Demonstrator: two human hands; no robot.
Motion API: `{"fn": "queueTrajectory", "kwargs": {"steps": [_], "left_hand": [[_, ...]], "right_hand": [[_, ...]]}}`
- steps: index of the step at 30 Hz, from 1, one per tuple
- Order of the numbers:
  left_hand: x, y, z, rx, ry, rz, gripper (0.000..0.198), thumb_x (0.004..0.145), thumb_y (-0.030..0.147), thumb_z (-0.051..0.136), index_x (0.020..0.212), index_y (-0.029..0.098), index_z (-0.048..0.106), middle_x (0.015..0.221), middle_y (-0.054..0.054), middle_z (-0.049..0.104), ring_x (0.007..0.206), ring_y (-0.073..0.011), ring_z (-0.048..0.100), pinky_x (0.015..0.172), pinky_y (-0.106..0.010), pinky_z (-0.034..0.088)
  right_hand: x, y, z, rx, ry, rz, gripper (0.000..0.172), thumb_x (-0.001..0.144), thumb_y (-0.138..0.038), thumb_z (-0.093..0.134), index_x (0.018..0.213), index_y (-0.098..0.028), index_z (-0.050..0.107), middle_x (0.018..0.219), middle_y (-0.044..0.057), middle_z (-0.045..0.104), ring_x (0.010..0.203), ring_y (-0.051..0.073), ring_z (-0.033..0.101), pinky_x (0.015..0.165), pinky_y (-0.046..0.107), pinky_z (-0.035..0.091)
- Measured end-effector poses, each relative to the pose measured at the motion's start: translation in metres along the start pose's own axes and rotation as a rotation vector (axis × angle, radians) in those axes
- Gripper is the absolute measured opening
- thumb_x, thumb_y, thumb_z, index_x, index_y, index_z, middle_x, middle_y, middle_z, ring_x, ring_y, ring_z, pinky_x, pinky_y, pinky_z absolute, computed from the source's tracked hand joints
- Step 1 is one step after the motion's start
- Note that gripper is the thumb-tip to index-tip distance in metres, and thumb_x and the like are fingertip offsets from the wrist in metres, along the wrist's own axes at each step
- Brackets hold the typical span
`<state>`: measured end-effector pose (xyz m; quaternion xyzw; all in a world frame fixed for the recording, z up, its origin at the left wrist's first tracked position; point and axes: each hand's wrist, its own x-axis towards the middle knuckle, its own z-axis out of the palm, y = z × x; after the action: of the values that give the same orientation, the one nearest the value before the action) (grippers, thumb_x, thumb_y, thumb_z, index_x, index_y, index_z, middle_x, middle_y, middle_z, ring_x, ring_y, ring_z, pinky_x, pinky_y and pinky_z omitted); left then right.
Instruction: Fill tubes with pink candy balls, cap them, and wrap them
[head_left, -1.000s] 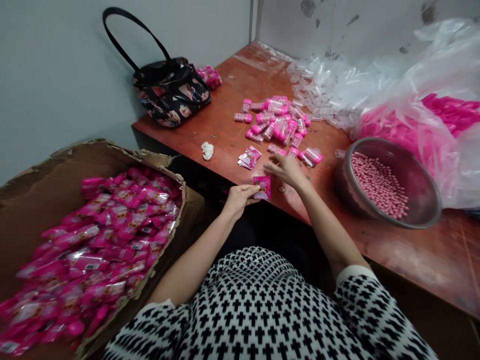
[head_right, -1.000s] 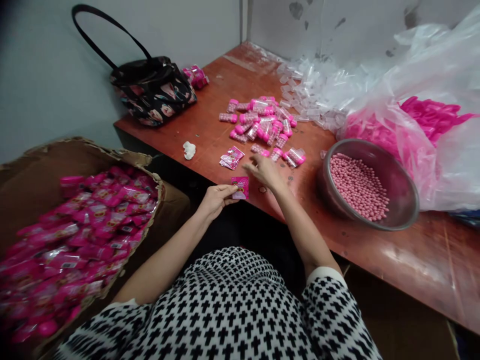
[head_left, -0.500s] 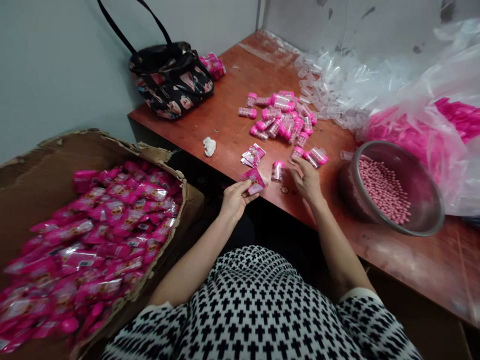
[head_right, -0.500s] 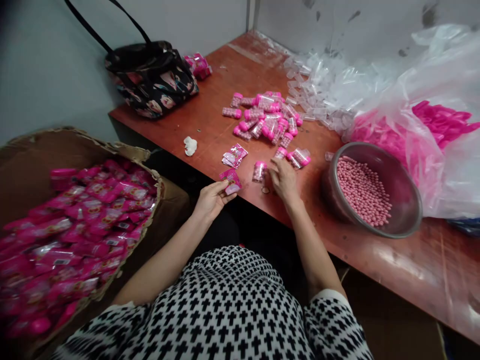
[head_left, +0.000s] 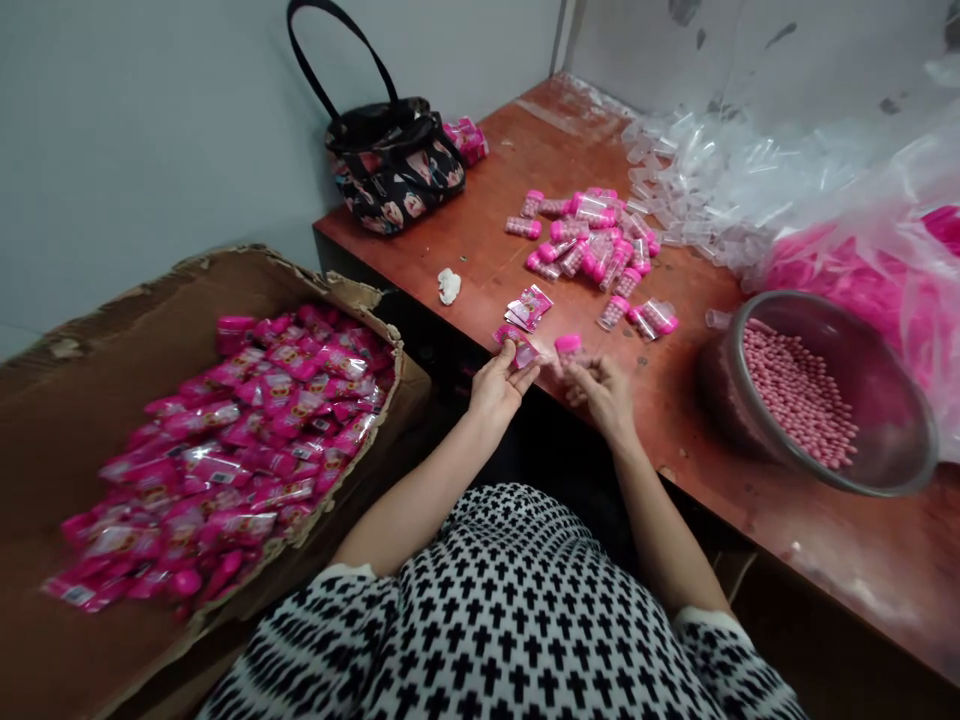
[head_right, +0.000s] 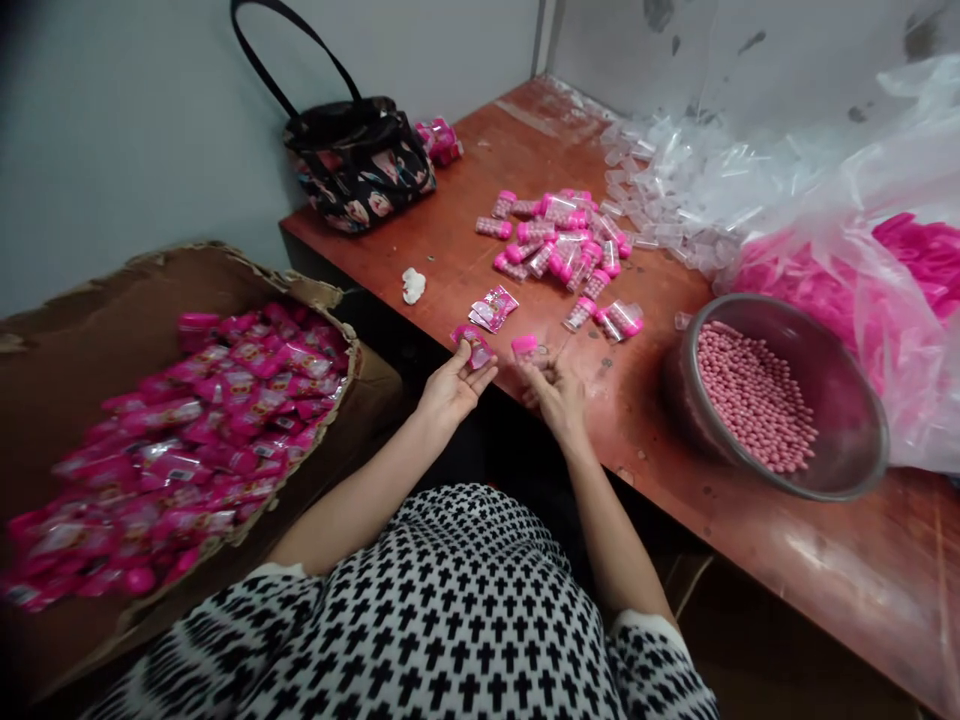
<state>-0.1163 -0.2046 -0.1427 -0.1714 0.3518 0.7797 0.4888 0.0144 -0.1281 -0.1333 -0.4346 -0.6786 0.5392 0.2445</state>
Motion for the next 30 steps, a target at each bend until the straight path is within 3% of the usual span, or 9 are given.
{"fn": "queueTrajectory", "kwargs": {"steps": [3, 6, 14, 18, 21, 25, 30], "left_hand": [[0.000, -0.005, 0.004, -0.019, -0.037, 0.005, 0.017, 0.073, 0.023, 0.072, 0.079, 0.013, 0.061, 0.073, -0.004, 0.068, 0.070, -0.0172, 0.068, 0.069, -0.029, 0.055], [-0.002, -0.012, 0.009, -0.037, -0.069, 0.007, 0.018, 0.071, 0.022, 0.074, 0.078, 0.013, 0.061, 0.070, -0.003, 0.067, 0.063, -0.0132, 0.066, 0.063, -0.024, 0.053], [-0.012, -0.023, 0.016, 0.076, -0.129, 0.085, 0.027, 0.064, 0.027, 0.078, 0.069, 0.013, 0.055, 0.062, 0.000, 0.062, 0.053, -0.0088, 0.059, 0.053, -0.020, 0.046], [-0.014, -0.021, 0.018, 0.182, -0.242, 0.106, 0.033, 0.060, 0.033, 0.080, 0.071, 0.012, 0.057, 0.063, 0.000, 0.062, 0.052, -0.0084, 0.058, 0.052, -0.020, 0.045], [-0.014, -0.020, 0.017, 0.263, -0.330, 0.071, 0.038, 0.055, 0.033, 0.083, 0.075, 0.012, 0.059, 0.064, 0.000, 0.063, 0.052, -0.0089, 0.058, 0.052, -0.021, 0.045], [-0.012, -0.021, 0.014, 0.355, -0.352, 0.008, 0.035, 0.055, 0.033, 0.082, 0.068, 0.010, 0.059, 0.059, -0.002, 0.062, 0.052, -0.0108, 0.057, 0.055, -0.025, 0.048], [-0.008, -0.015, 0.012, 0.446, -0.408, -0.007, 0.032, 0.055, 0.033, 0.082, 0.062, 0.009, 0.062, 0.057, -0.004, 0.062, 0.050, -0.0110, 0.057, 0.054, -0.025, 0.046]], "right_hand": [[-0.035, 0.001, 0.010, 0.219, -0.020, 0.015, 0.033, 0.074, -0.046, 0.064, 0.086, -0.018, 0.052, 0.063, -0.002, 0.064, 0.044, 0.010, 0.057, 0.041, 0.020, 0.047], [-0.050, 0.004, 0.022, 0.292, -0.007, 0.027, 0.031, 0.074, -0.044, 0.065, 0.086, -0.019, 0.052, 0.063, -0.004, 0.064, 0.045, 0.009, 0.058, 0.040, 0.018, 0.047], [-0.044, 0.009, 0.027, 0.365, 0.047, 0.015, 0.029, 0.074, -0.041, 0.066, 0.085, -0.018, 0.052, 0.061, -0.004, 0.064, 0.045, 0.009, 0.059, 0.040, 0.018, 0.049], [-0.044, 0.011, 0.026, 0.403, 0.012, 0.008, 0.029, 0.074, -0.041, 0.066, 0.085, -0.018, 0.052, 0.062, -0.004, 0.065, 0.044, 0.009, 0.059, 0.040, 0.018, 0.049], [-0.044, 0.014, 0.026, 0.383, 0.060, -0.019, 0.028, 0.075, -0.040, 0.066, 0.087, -0.018, 0.052, 0.063, -0.005, 0.064, 0.046, 0.008, 0.059, 0.042, 0.018, 0.050], [-0.044, 0.017, 0.026, 0.299, 0.128, -0.073, 0.027, 0.074, -0.040, 0.067, 0.087, -0.019, 0.053, 0.065, -0.005, 0.064, 0.048, 0.008, 0.060, 0.045, 0.019, 0.051], [-0.039, 0.019, 0.022, 0.468, -0.008, 0.007, 0.029, 0.073, -0.042, 0.067, 0.084, -0.020, 0.052, 0.063, -0.004, 0.066, 0.043, 0.009, 0.058, 0.039, 0.019, 0.048]]}}
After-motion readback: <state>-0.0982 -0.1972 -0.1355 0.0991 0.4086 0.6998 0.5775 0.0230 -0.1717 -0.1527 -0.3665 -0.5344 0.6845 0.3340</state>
